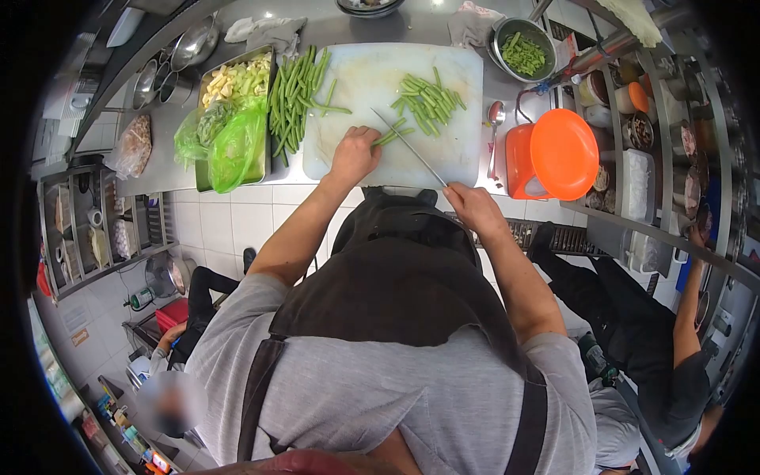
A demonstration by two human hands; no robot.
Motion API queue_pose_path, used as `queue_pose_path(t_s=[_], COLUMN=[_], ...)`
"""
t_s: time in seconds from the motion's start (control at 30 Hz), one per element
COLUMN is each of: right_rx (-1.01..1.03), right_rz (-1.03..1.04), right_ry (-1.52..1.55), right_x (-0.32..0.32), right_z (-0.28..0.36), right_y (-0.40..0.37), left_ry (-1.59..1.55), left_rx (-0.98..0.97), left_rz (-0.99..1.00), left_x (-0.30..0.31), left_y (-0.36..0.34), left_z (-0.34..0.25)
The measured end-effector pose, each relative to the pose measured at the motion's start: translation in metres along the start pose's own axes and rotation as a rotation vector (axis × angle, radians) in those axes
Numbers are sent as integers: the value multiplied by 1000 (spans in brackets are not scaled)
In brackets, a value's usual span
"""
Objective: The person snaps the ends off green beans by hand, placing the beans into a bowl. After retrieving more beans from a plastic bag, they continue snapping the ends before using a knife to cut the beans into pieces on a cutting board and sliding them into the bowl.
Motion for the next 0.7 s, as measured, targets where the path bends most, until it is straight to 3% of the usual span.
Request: queue_pose_path(t_s=[0.1,0.17,0.23,0.3,0.43,0.53,0.63,0.7], right_rx=[31,-107,-81,-14,127,159,69,-56], right_rz=[-21,-37,-71,-64,63,170,97,-46], right_ry=[70,152,165,139,46,-5,-4,173], right_x=[4,6,9,13,4,-7,-1,11], right_z=[4,2,2,10,17,15,0,-14], right_y=[-3,-10,-16,-22,-20,-14,-11,-16], left_ry=[-22,-44,-25,128,384,376,295,293], left_rx=[-20,-34,26,182,246,234,204,73], left_rz=[58,108,-29,25,139,80,180,216], left_x=[3,7,18,36,12,12,11,7], left_y=[6,9,20,36,53,60,59,47], left_z=[8,22,51,80,125,123,99,69])
Point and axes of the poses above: each hand's wrist, its own y-axis towards the middle knuckle, its own x-axis out of the back of the hand, z = x × y, the point moved 6 cm from there along y, towards the middle knuckle, and after that the axes turned 15 degrees about y, right-handed, at the moved point
